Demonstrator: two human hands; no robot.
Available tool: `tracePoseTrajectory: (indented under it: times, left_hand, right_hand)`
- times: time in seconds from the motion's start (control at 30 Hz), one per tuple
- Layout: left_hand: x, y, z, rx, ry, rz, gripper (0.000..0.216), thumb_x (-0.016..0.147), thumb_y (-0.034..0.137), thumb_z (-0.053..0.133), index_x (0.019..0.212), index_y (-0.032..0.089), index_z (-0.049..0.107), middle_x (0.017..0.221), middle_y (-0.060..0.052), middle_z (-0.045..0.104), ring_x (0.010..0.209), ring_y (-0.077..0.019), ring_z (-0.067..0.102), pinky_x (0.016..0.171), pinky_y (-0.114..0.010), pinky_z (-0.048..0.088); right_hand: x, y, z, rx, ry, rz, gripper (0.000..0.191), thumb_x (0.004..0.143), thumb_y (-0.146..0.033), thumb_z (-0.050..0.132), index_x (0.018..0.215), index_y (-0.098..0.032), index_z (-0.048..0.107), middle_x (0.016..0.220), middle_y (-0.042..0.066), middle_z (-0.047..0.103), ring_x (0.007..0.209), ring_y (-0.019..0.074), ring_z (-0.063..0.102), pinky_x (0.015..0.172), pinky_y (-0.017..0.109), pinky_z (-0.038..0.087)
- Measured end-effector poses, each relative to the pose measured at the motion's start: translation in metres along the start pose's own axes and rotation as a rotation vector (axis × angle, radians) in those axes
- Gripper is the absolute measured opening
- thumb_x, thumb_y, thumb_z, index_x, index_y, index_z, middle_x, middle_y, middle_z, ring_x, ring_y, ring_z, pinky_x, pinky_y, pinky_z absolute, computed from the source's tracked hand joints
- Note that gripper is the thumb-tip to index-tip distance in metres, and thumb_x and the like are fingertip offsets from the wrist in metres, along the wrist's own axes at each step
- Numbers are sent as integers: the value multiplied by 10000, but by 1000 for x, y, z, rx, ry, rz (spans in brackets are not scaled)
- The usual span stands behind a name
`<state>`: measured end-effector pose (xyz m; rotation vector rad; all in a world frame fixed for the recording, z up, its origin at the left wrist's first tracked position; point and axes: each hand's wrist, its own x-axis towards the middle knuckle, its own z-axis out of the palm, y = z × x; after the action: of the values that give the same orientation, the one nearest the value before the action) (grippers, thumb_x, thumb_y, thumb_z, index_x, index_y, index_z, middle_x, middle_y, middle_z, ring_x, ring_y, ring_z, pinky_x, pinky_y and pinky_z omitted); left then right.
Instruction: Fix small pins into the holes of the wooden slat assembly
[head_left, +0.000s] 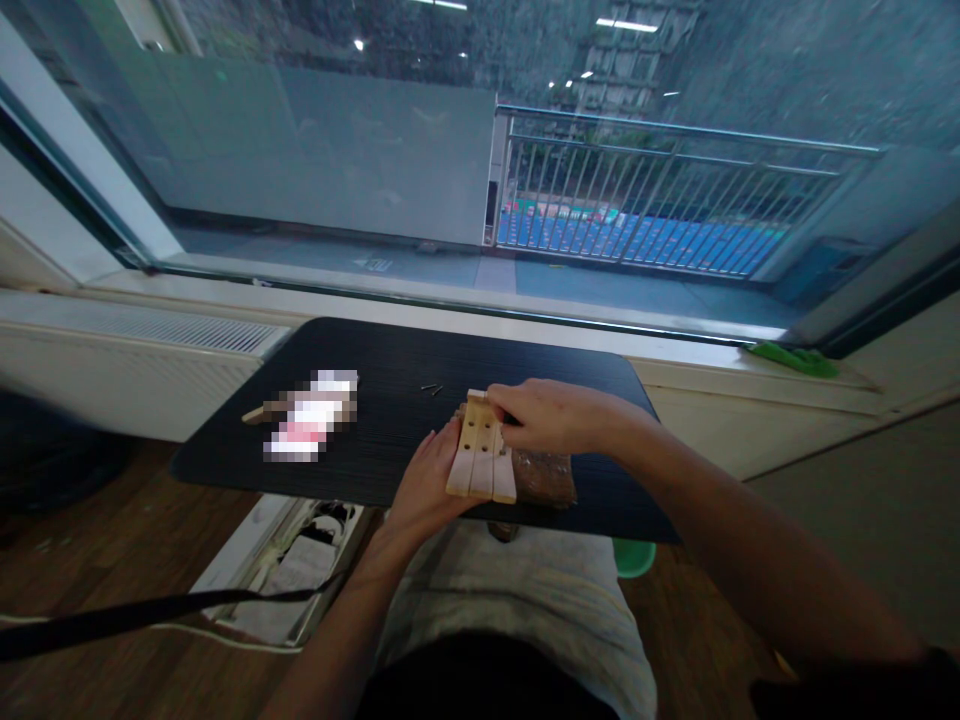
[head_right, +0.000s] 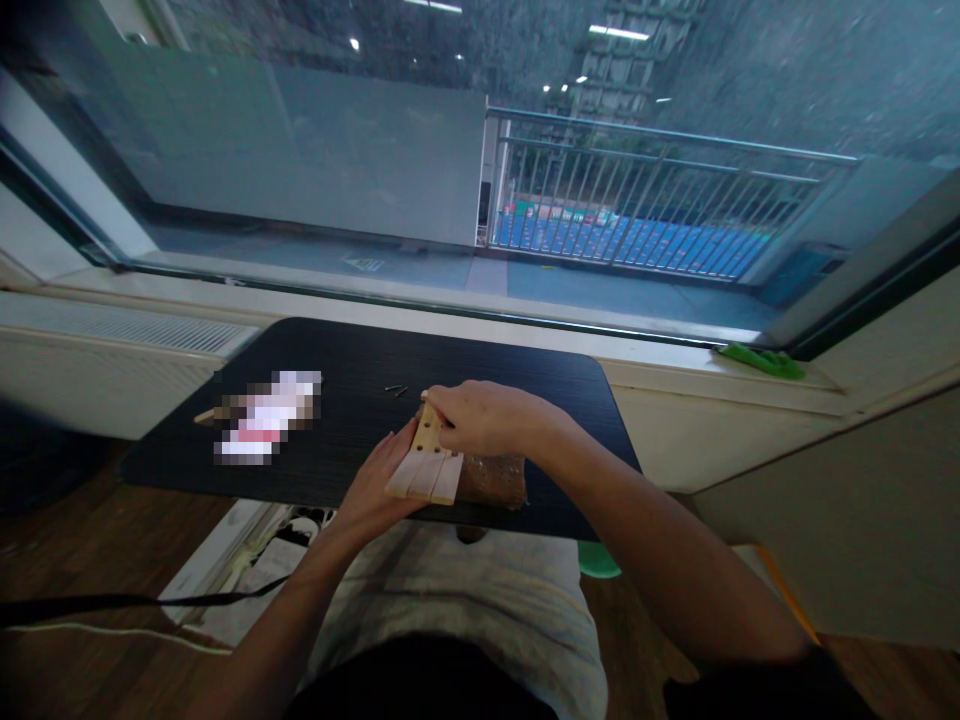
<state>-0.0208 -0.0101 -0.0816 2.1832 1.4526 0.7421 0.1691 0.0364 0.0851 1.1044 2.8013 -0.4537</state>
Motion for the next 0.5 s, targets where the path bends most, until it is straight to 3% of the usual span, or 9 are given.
tracePoseTrajectory:
  times: [0.3, 0.5]
  left_hand:
    - [1, 3, -2, -2, -10, -15, 1035, 728, 529, 788, 1554, 176, 272, 1587, -214, 422, 1460, -374, 423, 1196, -586, 309]
    - [1, 5, -1, 14, -11, -20, 1019, 727, 486, 797, 1545, 174, 276, 1586, -222, 418, 1458, -377, 425, 1197, -597, 301]
  right_hand:
    - [-1, -4, 0, -42, 4, 51, 235, 933, -339, 499, 1060, -176, 609, 888, 99, 721, 727, 196, 614, 599, 301, 305]
    - [-4, -11, 0, -84, 14, 95, 266, 944, -299, 472, 1127, -143, 585, 1035, 152, 708, 832, 237, 650, 641, 322, 375]
